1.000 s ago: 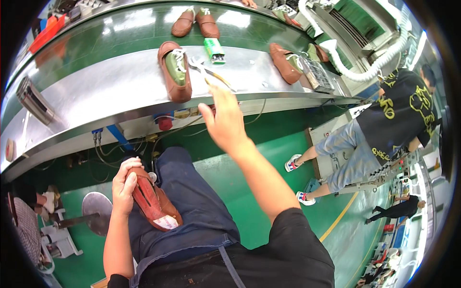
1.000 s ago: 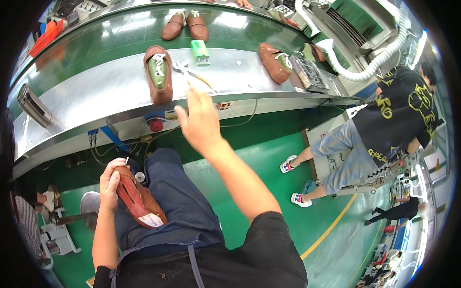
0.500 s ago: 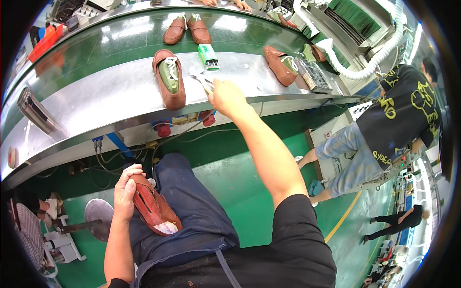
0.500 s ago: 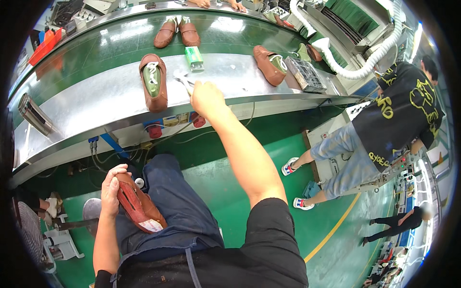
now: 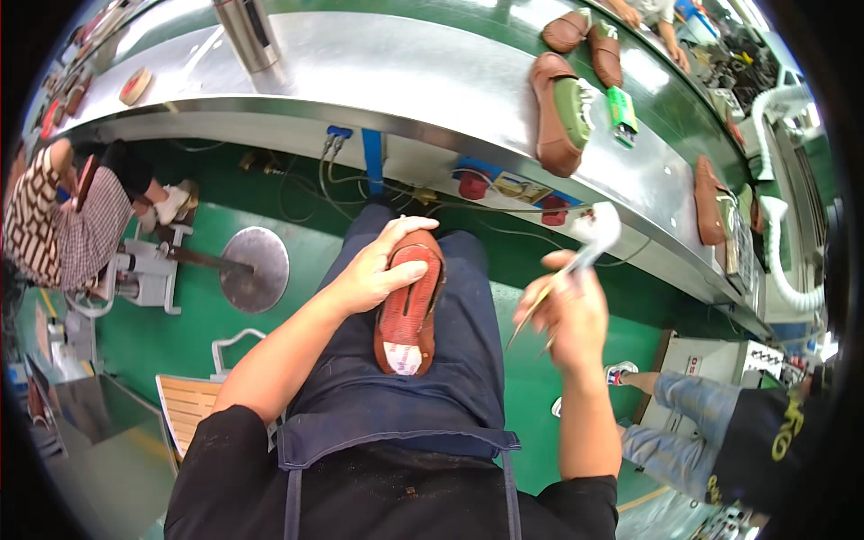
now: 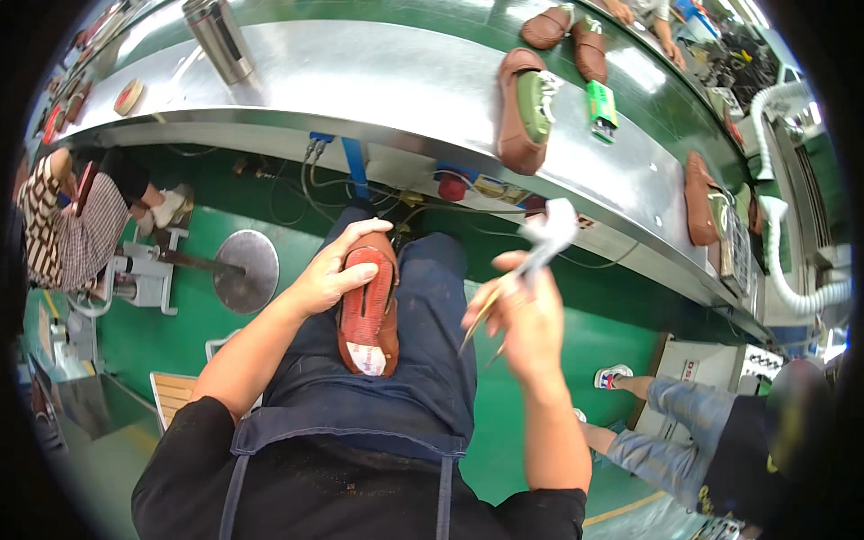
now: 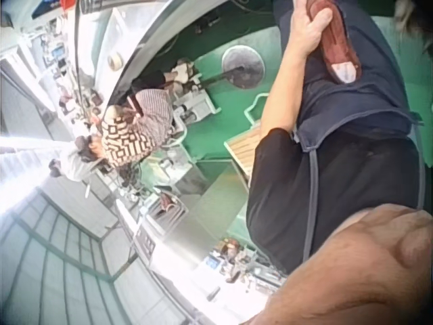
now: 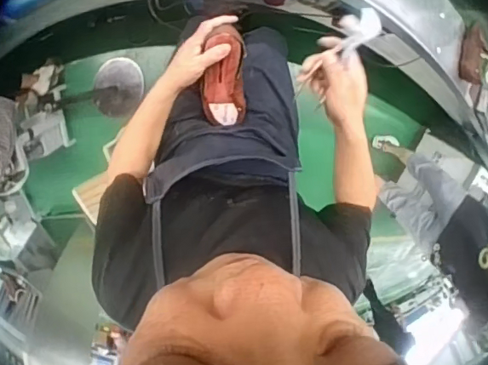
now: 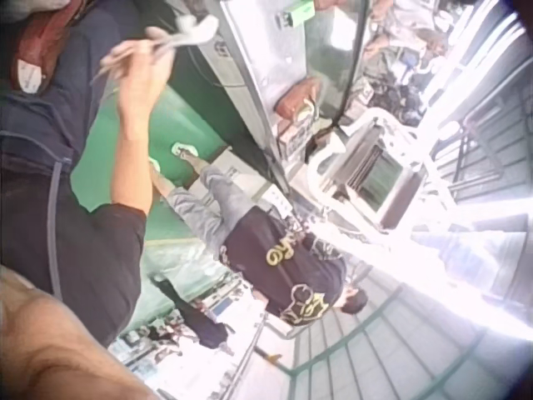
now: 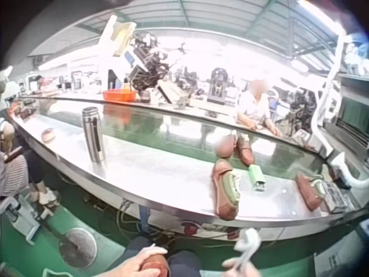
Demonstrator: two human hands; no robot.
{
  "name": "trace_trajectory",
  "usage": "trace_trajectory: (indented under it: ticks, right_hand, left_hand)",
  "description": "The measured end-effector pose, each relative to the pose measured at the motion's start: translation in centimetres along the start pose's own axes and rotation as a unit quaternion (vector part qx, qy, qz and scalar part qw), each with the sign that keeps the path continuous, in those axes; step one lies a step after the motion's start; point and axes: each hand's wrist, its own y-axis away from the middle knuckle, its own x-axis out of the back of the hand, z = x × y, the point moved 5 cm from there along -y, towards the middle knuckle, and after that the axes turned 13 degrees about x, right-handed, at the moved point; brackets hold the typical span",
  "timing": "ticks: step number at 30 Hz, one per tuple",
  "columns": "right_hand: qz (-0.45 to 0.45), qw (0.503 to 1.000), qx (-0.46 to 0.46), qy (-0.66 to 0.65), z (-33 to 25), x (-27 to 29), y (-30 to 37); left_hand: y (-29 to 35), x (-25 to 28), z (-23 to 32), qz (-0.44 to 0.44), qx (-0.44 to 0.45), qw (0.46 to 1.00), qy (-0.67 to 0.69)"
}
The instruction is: Using a specialty cutting tool to trim and refine the edges of shoe components on a last.
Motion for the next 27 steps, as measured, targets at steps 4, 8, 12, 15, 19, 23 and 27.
trace_trajectory:
  ticks: [4,8,12,15,19,23,27]
  right_hand:
    - [-0.16,0.972,-0.171,0.02,2.2,-6.7,3.7]
    - [-0.181,0.96,-0.21,-0.037,3.7,-9.2,4.6]
    - [-0.129,0.962,-0.232,-0.061,5.0,-9.0,4.7]
    - [-0.1,0.966,-0.228,-0.066,4.7,-9.1,4.7]
    - [-0.129,0.967,-0.211,-0.058,2.9,-9.5,3.7]
    - [-0.154,0.948,-0.271,-0.064,1.2,-9.3,2.1]
    - [-0.236,0.912,-0.32,-0.1,0.3,-8.0,0.5]
  left_hand:
    - [0.4,0.3,0.5,0.004,-0.018,0.999,-0.028]
    - [0.6,0.1,0.8,0.028,-0.035,0.999,-0.03]
    - [0.8,0.2,1.1,0.045,-0.08,0.994,-0.066]
    - [1.0,0.1,1.5,0.04,-0.086,0.992,-0.078]
    - [0.9,-0.9,1.8,0.015,-0.101,0.992,-0.079]
    - [0.9,-1.1,1.8,0.017,-0.11,0.99,-0.081]
    - [0.5,-1.0,1.5,-0.003,-0.11,0.992,-0.068]
